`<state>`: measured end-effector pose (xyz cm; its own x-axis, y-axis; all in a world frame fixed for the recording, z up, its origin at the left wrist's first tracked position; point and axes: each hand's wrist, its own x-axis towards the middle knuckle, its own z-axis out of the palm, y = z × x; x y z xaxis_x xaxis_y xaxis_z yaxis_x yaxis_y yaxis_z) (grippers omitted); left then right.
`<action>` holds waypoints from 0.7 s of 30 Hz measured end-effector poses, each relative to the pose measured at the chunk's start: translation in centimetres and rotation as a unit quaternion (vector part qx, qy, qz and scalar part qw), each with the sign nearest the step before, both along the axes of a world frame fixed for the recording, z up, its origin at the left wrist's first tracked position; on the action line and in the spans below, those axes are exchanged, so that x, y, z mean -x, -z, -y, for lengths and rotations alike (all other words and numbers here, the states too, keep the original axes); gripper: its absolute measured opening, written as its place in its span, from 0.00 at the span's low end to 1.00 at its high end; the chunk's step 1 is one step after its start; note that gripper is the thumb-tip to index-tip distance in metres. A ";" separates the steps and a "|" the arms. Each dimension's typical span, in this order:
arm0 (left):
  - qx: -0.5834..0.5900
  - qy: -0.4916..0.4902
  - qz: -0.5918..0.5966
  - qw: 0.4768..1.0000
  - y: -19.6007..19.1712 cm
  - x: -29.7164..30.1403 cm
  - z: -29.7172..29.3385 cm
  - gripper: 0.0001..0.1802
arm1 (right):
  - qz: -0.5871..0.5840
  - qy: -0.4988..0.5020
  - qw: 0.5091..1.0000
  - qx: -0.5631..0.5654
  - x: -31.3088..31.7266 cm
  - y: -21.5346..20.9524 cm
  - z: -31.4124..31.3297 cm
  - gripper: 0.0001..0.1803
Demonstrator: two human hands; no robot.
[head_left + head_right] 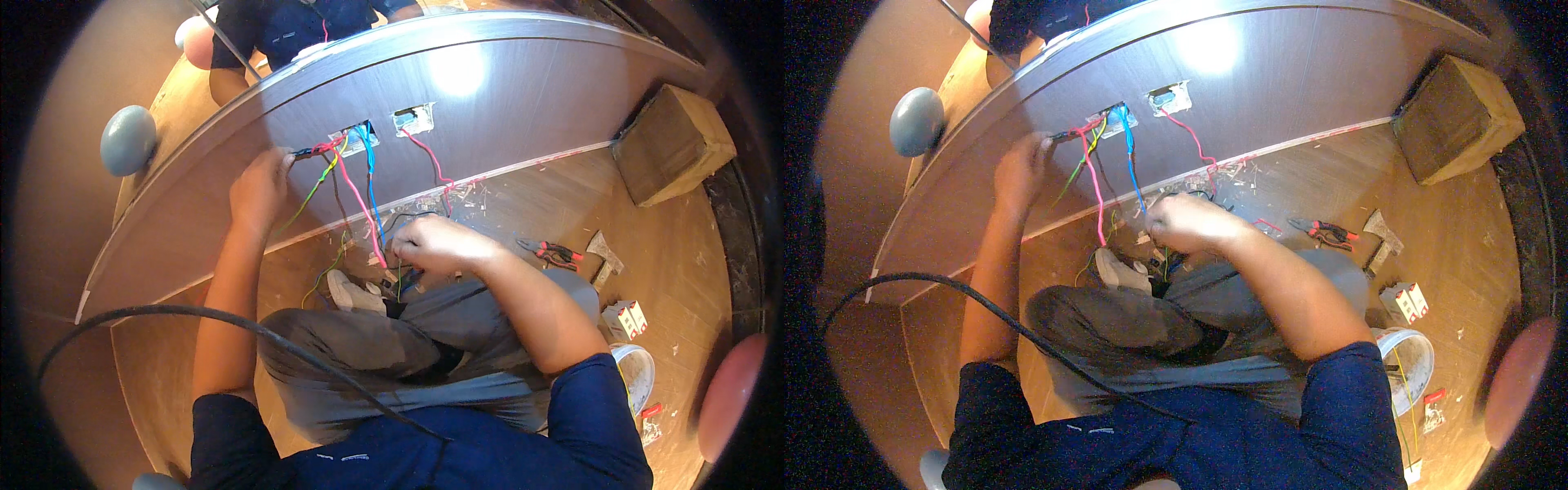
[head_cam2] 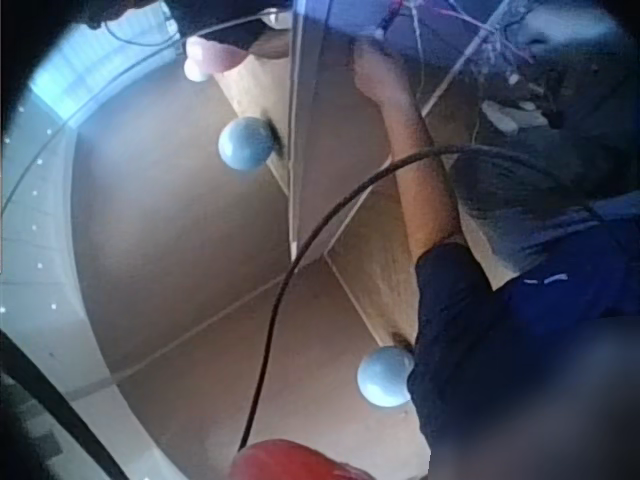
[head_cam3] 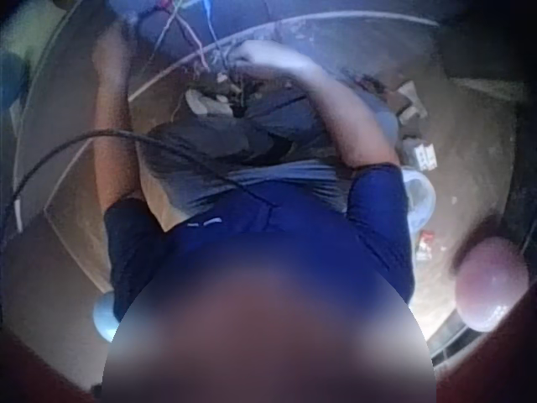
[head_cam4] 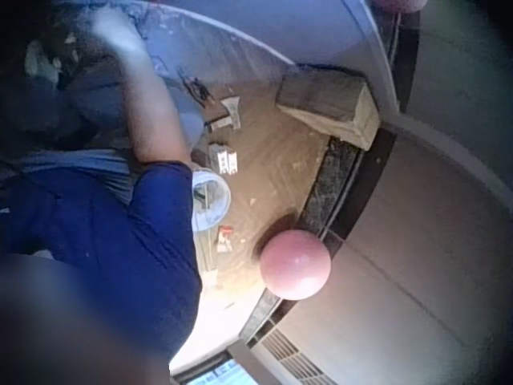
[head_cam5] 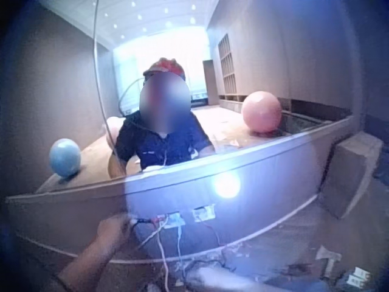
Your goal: The person sits on the floor and works on exposed electrical wiring in a wall opening. They use electrical tape to insulate wire connections and use pliers to strip and adjust wires.
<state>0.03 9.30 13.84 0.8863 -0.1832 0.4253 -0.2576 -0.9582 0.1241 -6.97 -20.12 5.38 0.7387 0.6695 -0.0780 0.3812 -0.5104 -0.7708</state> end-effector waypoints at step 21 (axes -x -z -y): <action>0.402 0.080 -0.164 0.897 7.6 8.9 9.3 0.10 | -0.167 0.132 0.936 -0.280 -2.2 0.9 -0.5 0.35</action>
